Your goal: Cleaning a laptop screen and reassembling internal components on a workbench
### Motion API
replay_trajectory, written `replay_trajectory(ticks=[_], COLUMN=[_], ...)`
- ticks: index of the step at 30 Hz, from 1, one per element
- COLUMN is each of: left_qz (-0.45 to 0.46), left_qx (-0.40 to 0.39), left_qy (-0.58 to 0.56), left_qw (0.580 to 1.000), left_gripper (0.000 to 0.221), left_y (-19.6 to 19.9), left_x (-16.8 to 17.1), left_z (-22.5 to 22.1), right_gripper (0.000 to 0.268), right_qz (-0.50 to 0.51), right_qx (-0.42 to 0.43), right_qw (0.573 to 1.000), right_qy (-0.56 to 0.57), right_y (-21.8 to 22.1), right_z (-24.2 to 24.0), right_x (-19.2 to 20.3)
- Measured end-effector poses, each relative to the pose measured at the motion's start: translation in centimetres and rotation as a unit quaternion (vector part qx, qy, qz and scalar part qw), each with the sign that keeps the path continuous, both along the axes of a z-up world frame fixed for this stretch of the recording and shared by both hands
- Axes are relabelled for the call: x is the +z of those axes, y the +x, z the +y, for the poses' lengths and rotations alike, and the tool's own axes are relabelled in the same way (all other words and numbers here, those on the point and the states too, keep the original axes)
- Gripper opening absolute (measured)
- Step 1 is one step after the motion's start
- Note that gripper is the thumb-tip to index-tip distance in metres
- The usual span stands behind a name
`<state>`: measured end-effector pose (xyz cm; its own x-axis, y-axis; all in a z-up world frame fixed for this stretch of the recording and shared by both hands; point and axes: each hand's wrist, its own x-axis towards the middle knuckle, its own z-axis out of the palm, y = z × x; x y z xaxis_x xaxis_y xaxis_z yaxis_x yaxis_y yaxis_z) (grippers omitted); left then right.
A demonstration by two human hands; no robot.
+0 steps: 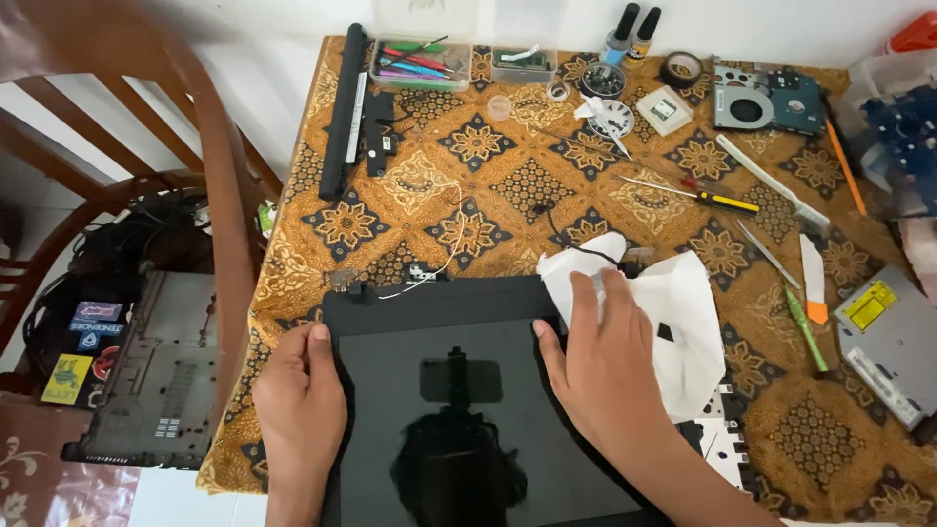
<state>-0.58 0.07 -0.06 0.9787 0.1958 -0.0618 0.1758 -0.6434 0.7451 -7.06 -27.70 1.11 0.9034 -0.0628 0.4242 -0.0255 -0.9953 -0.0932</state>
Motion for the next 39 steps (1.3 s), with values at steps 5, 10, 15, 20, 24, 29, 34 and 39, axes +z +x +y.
replay_trajectory(ticks=[5, 10, 15, 20, 24, 29, 34, 39], left_qz=[-0.038, -0.004, 0.001, 0.012, 0.003, -0.003, 0.018, 0.009], left_qx=[-0.022, -0.008, -0.007, -0.003, -0.010, -0.006, 0.012, 0.003], left_qy=[0.024, 0.037, 0.035, 0.013, 0.021, 0.033, 0.020, 0.060], left_qw=[0.999, 0.999, 0.999, 1.000, 1.000, 0.999, 1.000, 0.998], left_gripper=[0.041, 0.039, 0.042, 0.046, 0.043, 0.037, 0.035, 0.035], left_y=[0.0, 0.1, 0.1, 0.1, 0.1, 0.1, 0.2, 0.5], left_x=[-0.5, -0.3, 0.1, 0.2, -0.5, -0.3, 0.4, -0.8], left_z=[0.2, 0.0, 0.0, 0.0, 0.1, 0.1, -0.1, 0.5], right_gripper=[0.052, 0.047, 0.042, 0.051, 0.067, 0.070, 0.039, 0.037], right_qz=[-0.015, 0.037, 0.021, 0.058, 0.065, 0.025, 0.019, 0.045], right_qx=[0.057, 0.232, 0.292, 0.132, -0.052, -0.088, -0.045, 0.032], right_qw=[0.991, 0.946, 0.946, 0.987, 0.992, 0.989, 0.998, 0.982], right_qy=[0.117, 0.224, 0.141, 0.072, -0.092, -0.115, 0.044, 0.178], right_y=[1.1, 2.5, 3.2, 1.8, 0.8, 1.9, 3.0, -2.9], right_z=[2.0, 6.7, 7.0, 2.0, 0.4, 2.0, -1.4, -7.0], right_x=[-0.6, 0.5, 1.7, 0.2, 0.5, 0.3, -2.3, -2.9])
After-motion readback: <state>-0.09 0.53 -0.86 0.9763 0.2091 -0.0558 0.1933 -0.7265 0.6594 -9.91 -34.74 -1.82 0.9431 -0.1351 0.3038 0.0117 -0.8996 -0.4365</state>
